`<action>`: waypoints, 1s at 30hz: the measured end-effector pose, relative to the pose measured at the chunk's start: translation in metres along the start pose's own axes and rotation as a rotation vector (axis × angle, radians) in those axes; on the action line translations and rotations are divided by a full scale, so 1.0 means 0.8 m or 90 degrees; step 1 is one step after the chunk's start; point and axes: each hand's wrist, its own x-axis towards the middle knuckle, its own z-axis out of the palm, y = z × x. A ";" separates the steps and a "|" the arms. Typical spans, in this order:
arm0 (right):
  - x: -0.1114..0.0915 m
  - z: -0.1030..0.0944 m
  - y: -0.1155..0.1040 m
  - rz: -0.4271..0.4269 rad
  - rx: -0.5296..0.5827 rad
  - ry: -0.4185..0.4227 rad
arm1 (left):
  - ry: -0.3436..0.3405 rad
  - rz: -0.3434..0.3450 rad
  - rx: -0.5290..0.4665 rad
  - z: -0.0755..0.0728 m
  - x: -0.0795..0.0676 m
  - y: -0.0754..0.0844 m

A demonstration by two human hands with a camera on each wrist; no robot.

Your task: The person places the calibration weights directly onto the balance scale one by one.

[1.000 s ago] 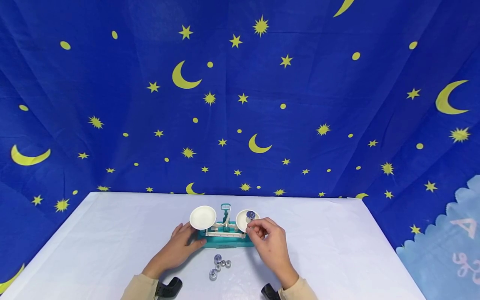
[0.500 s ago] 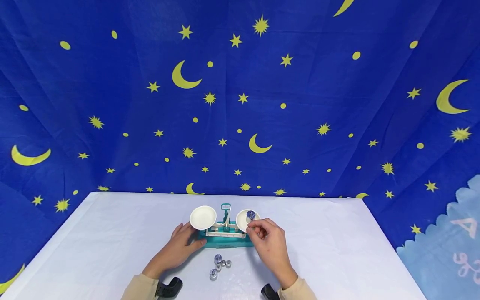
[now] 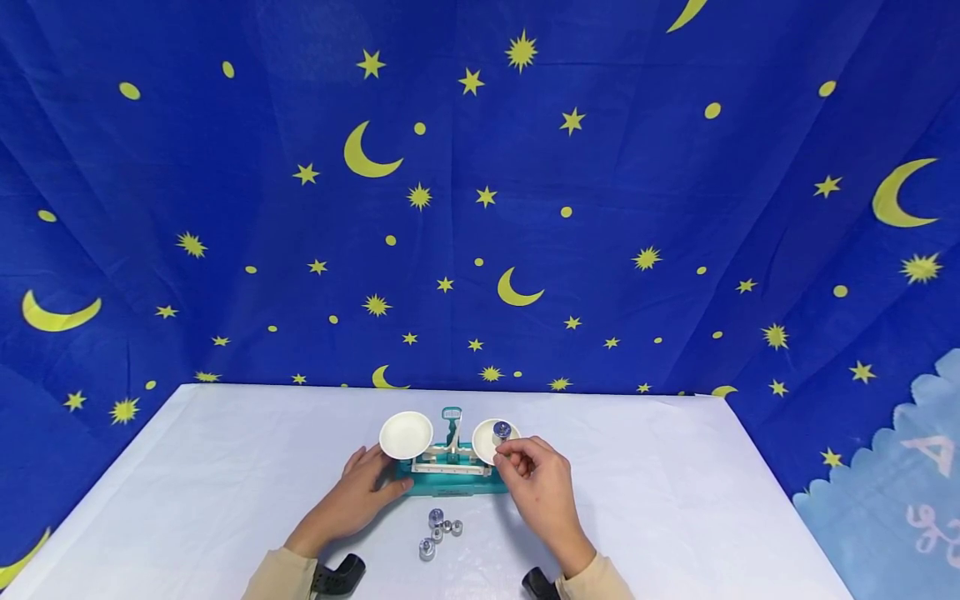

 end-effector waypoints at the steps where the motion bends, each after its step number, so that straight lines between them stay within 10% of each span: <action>1: 0.000 0.000 0.000 0.003 -0.002 -0.002 | -0.001 0.001 0.000 0.000 0.000 0.000; 30: 0.001 -0.006 -0.004 0.007 -0.017 -0.027 | 0.000 0.004 -0.001 -0.001 -0.001 0.001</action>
